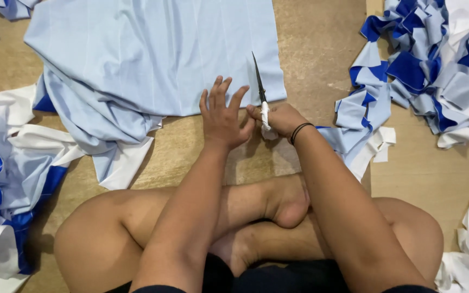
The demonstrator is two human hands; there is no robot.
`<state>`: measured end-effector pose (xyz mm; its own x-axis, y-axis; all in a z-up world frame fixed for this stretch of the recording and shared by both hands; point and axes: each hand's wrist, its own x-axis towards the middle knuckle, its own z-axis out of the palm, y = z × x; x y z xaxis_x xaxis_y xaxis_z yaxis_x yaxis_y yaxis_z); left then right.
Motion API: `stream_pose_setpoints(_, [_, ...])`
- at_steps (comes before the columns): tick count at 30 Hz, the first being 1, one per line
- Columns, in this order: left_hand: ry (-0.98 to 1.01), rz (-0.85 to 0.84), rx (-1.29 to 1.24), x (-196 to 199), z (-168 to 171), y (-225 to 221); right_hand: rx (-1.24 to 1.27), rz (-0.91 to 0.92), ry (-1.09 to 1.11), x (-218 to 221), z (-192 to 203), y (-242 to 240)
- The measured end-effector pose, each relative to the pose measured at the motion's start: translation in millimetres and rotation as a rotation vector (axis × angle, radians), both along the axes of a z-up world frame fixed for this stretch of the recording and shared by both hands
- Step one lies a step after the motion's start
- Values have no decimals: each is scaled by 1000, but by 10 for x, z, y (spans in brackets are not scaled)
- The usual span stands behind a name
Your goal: Cutting pieces of blue and white fabric with scissors.
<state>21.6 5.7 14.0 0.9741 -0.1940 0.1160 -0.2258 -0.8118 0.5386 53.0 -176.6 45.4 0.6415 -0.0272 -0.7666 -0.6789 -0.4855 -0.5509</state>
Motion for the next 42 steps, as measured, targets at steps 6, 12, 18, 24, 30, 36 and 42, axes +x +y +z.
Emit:
stream_pose_setpoints(6, [-198,-16,9,721,-139,73,59,-78,25,-27,194,46])
stream_pose_setpoints(12, [-235,130,99,900,-277,135,-279,126,14,-172,419,151])
stream_pose_setpoints(18, [-124,77,122,936,-333,-29,-819,460,-174,-636,357,-112])
stream_pose_setpoints(24, [-115,77,175,984,-429,-17,-943,684,-139,-718,483,-325])
stream_pose_setpoints(30, [-85,108,182,1027,-428,30,-698,909,82,-488,599,-607])
stream_pose_setpoints(36, [-36,168,156,1133,-350,137,-343,652,-93,318,895,-550])
stream_pose_setpoints(42, [-74,183,143,1212,-385,304,-459,544,-1112,1350,-121,-454])
